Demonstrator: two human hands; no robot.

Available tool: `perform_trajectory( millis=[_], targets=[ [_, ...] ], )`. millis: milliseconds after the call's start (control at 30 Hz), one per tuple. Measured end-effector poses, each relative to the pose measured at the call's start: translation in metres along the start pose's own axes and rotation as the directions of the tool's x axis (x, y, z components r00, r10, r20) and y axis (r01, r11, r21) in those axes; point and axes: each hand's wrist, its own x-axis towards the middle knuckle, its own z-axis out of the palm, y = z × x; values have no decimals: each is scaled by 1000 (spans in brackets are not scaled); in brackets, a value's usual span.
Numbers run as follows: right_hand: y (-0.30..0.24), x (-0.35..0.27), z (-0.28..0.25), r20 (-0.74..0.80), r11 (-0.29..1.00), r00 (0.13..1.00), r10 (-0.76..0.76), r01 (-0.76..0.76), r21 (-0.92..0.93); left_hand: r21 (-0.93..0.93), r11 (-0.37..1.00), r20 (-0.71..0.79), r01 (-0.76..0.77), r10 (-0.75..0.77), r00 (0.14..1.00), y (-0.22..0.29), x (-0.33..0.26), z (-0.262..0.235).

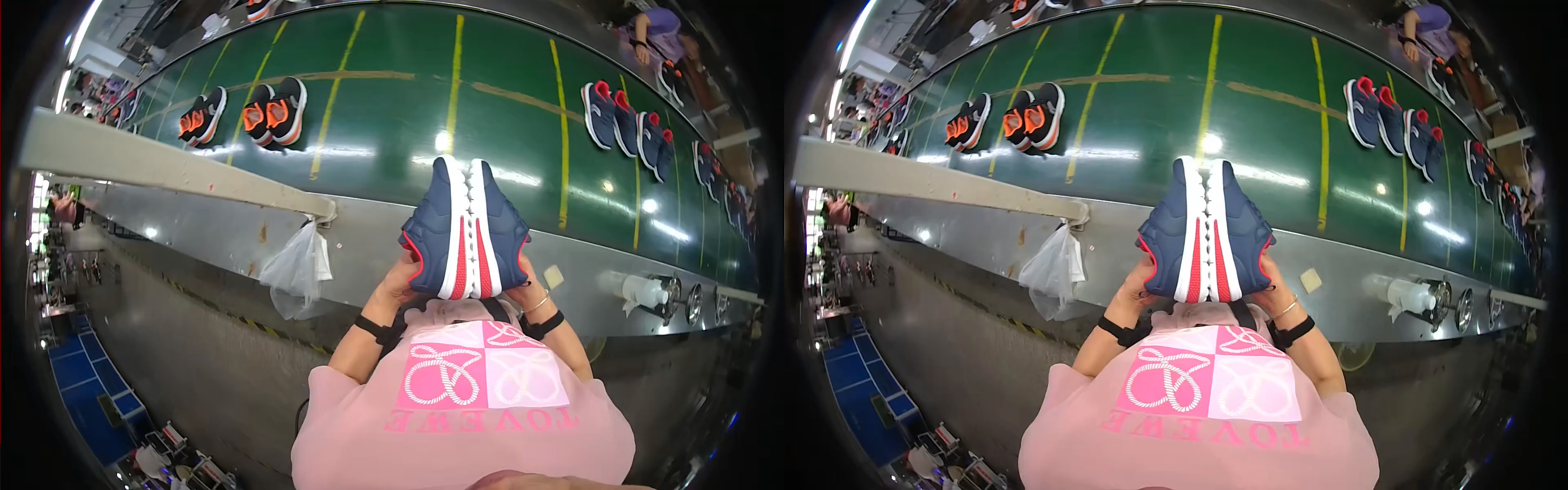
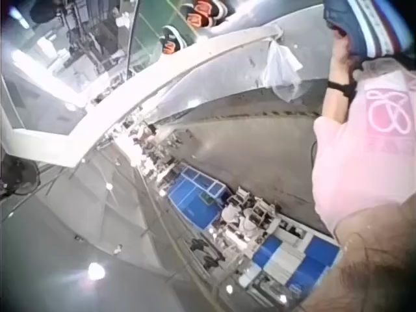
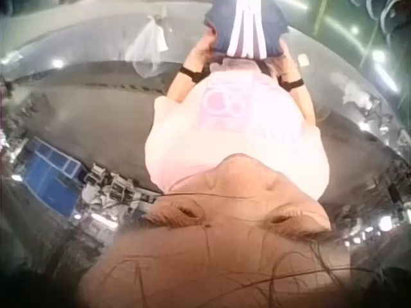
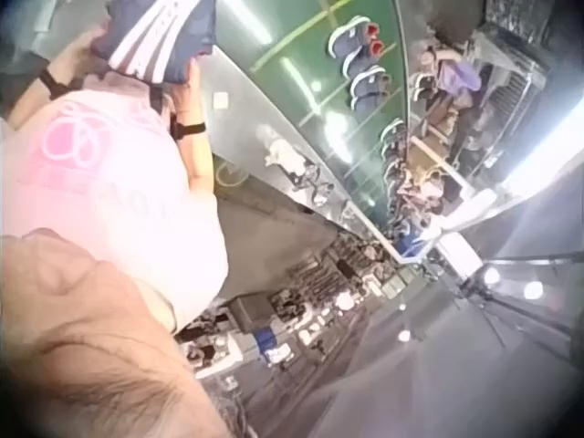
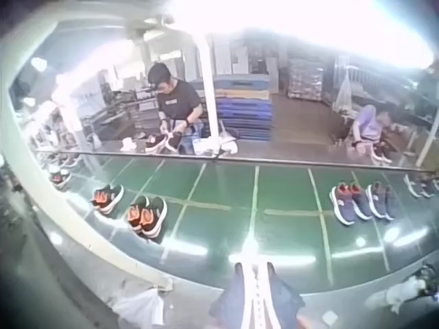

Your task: Inspecting finished shoes and cleaning minor blemishes with a cloth and solution on a factory finishing line.

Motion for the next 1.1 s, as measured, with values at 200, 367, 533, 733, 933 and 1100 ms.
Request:
perform_trajectory(
  millis=[200,367,533,733,933,1100],
  targets=[
    [-17,-7,-17,-4,1000,1000,-10,10,1,-125,992,-14,-4,2,1000,-24,16,5],
    [-19,-19,-6,-18,997,1000,9,-7,77,-206,978,51,41,-31,998,-30,14,4],
    [-22,-25,-18,-11,993,999,31,-30,113,-156,987,35,46,-41,999,-31,13,18],
    [-25,-35,-22,31,998,1000,1,-3,70,-156,987,83,27,-14,996,-39,12,15],
    [-34,-44,-11,-42,957,996,-73,58,-283,-122,990,48,64,-59,997,-41,13,13],
    [-40,-50,-6,-38,933,998,-49,33,-357,-113,993,93,26,-15,996,-47,12,5]
  ],
)
